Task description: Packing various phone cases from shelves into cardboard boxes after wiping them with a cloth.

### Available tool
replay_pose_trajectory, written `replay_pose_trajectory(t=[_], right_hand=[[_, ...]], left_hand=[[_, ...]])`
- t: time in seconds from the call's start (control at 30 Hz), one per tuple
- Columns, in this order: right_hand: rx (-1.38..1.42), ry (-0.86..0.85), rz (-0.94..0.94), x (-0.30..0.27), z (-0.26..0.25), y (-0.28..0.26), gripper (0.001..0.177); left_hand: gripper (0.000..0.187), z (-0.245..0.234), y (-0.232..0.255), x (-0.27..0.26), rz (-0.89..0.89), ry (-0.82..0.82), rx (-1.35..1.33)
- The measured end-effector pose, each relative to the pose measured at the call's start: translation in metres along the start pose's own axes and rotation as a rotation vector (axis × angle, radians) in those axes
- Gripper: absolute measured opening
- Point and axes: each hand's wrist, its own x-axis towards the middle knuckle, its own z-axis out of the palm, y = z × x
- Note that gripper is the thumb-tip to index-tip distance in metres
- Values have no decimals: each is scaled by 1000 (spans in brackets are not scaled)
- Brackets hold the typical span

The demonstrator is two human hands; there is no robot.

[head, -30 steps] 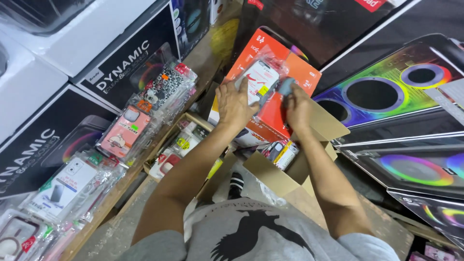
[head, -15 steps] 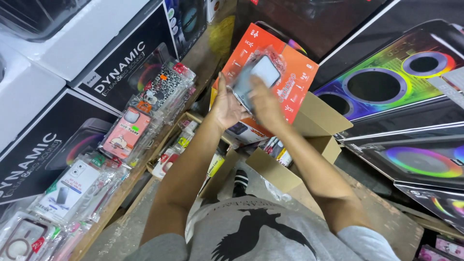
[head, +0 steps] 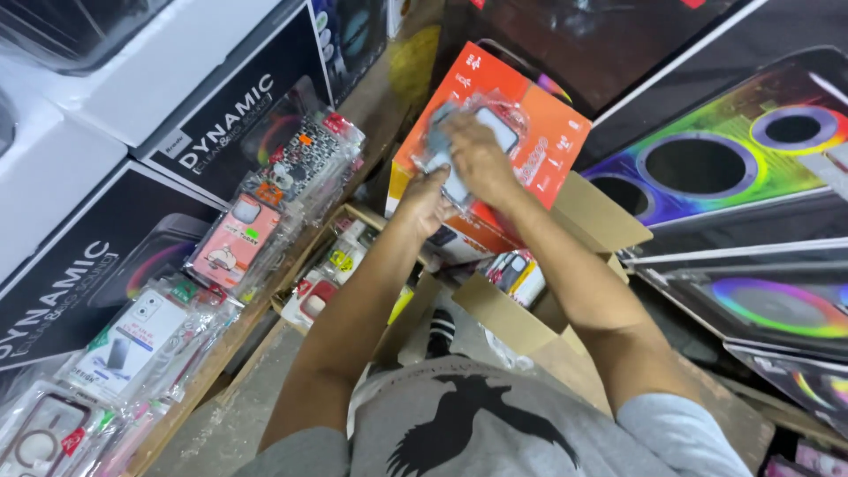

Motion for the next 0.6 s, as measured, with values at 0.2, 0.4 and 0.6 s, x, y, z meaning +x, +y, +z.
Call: replay_pose_trajectory(t=[0.2, 0.4, 0.6], right_hand=[[-207, -76, 225, -4, 1, 57, 37], [-118, 26, 679, -65, -17, 62, 36], [-224, 94, 673, -97, -39, 11, 46]], left_hand=[[47, 6, -1, -4, 17, 30, -19], [48, 20, 10, -27, -2, 40, -55], [63, 19, 25, -50, 85, -11, -115]])
